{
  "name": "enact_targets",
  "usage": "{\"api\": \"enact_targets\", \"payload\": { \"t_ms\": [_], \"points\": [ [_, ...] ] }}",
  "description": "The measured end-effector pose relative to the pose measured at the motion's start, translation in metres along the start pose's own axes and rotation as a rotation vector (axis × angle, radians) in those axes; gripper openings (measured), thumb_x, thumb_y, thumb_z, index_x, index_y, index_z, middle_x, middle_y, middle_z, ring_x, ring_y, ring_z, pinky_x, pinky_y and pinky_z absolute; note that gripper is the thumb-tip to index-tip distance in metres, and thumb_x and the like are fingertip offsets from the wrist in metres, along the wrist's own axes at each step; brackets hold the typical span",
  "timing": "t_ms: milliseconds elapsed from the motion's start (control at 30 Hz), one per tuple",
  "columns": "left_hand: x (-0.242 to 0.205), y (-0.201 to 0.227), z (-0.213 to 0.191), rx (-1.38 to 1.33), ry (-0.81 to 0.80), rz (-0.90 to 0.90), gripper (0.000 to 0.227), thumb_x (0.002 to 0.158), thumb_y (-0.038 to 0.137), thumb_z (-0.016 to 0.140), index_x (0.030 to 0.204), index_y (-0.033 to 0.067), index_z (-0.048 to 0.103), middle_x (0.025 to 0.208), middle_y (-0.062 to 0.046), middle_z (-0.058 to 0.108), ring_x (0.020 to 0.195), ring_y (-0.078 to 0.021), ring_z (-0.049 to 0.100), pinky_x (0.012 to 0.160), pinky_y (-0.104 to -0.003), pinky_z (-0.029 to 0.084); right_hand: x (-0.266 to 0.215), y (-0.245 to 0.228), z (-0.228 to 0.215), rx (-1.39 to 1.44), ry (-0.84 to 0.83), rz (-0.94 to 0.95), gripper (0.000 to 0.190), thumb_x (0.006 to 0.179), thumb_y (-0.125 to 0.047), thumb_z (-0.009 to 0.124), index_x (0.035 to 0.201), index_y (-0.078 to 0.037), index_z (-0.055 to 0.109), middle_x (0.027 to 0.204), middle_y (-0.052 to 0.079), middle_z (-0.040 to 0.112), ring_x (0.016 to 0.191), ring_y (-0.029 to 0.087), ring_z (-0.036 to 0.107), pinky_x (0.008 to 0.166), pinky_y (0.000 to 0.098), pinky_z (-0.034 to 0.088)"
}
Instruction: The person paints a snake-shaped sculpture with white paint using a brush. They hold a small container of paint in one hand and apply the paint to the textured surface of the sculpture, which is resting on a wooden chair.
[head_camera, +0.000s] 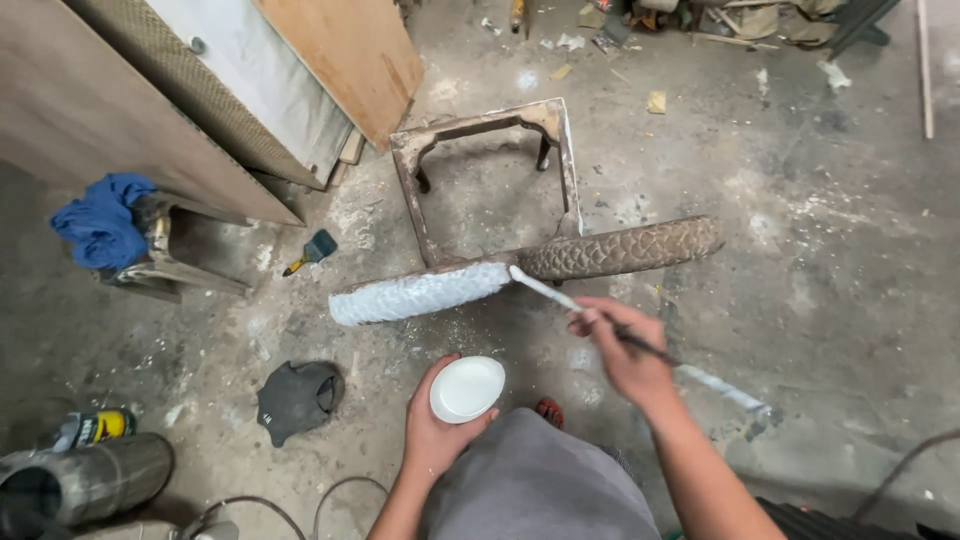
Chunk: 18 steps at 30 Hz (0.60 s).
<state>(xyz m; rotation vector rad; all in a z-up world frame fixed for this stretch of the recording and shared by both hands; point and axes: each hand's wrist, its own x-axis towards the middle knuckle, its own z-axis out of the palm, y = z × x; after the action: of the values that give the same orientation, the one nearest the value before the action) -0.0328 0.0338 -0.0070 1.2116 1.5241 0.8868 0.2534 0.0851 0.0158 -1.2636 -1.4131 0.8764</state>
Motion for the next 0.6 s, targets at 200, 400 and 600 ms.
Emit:
{"api": "enact_targets", "payload": {
  "t_ms": [200, 400, 600],
  "points": [
    [-0.014, -0.011, 0.025, -0.001, 0.073, 0.015, 0.083, 0.056, 0.02, 0.1, 0.131, 0.016, 0.065, 0.136, -0.002, 0.07, 0.125, -0.0184, 0.064, 0.101, -0.03, 0.051, 0.001, -0.012, 0.011, -0.239, 0.005, -0.164, 0.026, 0.1, -0.022, 0.063, 0.116, -0.003, 0.073, 0.093, 0.008, 0.08, 0.079, 0.018, 0.079, 0.07, 0.0304, 0.063],
    [-0.02, 0.001, 0.038, -0.002, 0.098, -0.065, 0.083, 0.058, 0.019, 0.099, 0.133, 0.0185, 0.064, 0.14, -0.001, 0.068, 0.131, -0.0214, 0.062, 0.102, -0.035, 0.053, -0.007, 0.028, 0.016, -0.31, -0.12, -0.421, 0.03, 0.099, -0.002, 0.065, 0.128, -0.004, 0.065, 0.112, 0.013, 0.076, 0.101, 0.025, 0.076, 0.094, 0.0342, 0.067],
    [-0.022, -0.002, 0.046, 0.044, 0.104, -0.037, 0.084, 0.056, 0.02, 0.099, 0.133, 0.0177, 0.064, 0.138, -0.001, 0.069, 0.128, -0.0183, 0.064, 0.103, -0.032, 0.05, 0.004, -0.03, 0.022, -0.393, -0.15, -0.325, 0.022, 0.1, -0.006, 0.06, 0.119, 0.003, 0.066, 0.092, 0.014, 0.072, 0.074, 0.024, 0.071, 0.065, 0.0348, 0.059]
  ]
}}
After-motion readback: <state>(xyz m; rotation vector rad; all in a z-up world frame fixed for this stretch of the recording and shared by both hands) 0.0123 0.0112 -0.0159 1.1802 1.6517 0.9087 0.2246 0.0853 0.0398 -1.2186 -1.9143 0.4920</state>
